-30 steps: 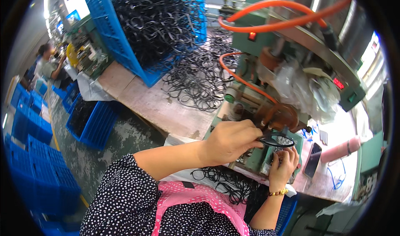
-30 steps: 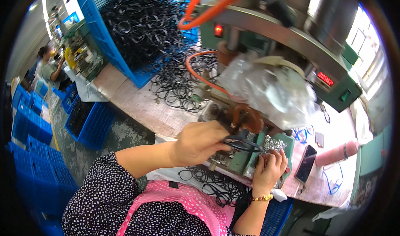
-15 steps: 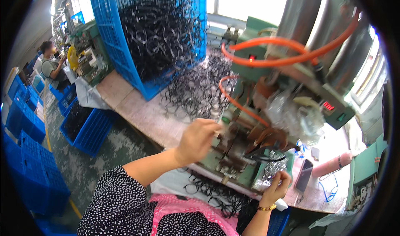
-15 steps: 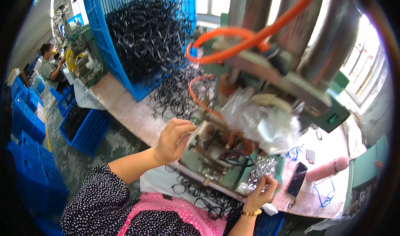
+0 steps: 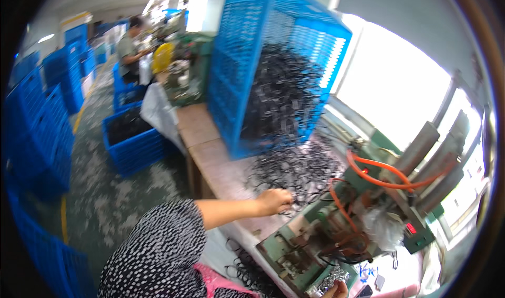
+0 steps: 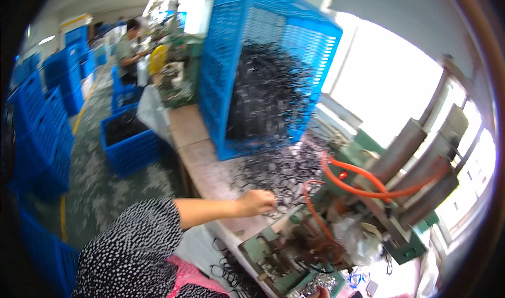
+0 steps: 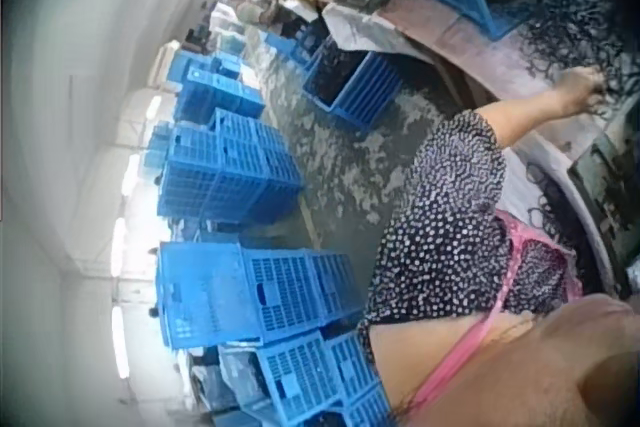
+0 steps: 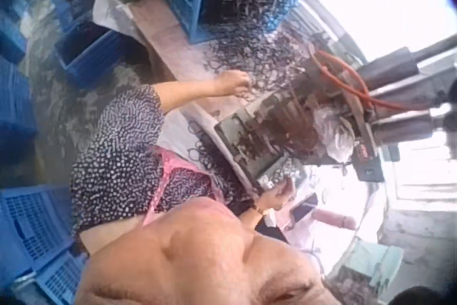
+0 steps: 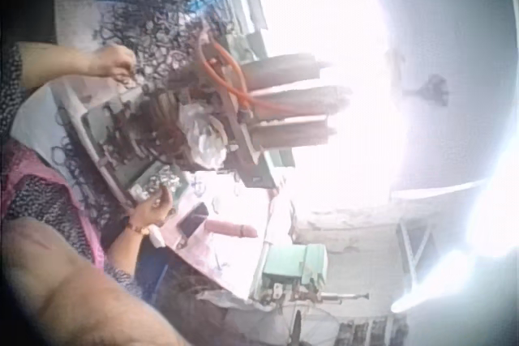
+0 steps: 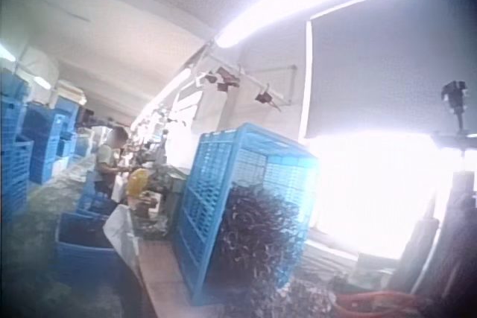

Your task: The person repeatedly picks black cable loops from a pile, places each loop into a green press machine, and adds small metal pins from a tray to secure the loop. The person then removes the assembled loop and places it into a blue crate. The process is repeated continuously throughout the clip.

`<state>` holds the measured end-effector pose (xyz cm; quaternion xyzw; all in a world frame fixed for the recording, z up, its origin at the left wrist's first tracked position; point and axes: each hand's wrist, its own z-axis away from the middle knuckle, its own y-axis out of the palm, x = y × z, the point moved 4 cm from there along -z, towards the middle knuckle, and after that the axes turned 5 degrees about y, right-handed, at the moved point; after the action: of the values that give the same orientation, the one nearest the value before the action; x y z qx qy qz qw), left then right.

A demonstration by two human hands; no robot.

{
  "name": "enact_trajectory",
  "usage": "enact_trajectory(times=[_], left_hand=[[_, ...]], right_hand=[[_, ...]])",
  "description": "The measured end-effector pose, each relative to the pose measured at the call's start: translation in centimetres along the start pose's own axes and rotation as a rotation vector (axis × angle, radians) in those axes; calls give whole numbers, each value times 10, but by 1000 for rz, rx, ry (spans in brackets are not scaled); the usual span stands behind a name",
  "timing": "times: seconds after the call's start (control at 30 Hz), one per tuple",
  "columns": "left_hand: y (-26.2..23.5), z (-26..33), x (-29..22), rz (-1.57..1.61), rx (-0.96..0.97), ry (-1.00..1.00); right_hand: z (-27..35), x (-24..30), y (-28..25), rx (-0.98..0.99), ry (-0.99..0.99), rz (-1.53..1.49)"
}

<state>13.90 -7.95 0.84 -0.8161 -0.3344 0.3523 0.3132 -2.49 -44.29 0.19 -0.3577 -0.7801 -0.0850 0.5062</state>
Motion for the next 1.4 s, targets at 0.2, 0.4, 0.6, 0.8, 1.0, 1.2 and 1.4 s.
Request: enact_trajectory(times=[0.2,0.4,0.6,0.8,1.0,1.2,1.4], left_hand=[[-63,0,-30,603,-151,-260],[-49,55,-24,489,99,-385],[-11,88,3,582,-78,-523],[-18,77,-13,710,8,-597],[-70,35,-87,953,-255,-280],[-80,-13,-148,1127,-264,-91],[-76,-25,-154,1091,-327,-38]], right_hand=[[-8,-22,7,36,3,-91],[-7,-15,-3,-1,-247,173],[-15,-7,-3,53,-129,49],[-21,9,2,73,17,-138],[-23,52,34,141,3,-330],[-13,78,78,292,82,-486],[-12,88,85,354,191,-554]])
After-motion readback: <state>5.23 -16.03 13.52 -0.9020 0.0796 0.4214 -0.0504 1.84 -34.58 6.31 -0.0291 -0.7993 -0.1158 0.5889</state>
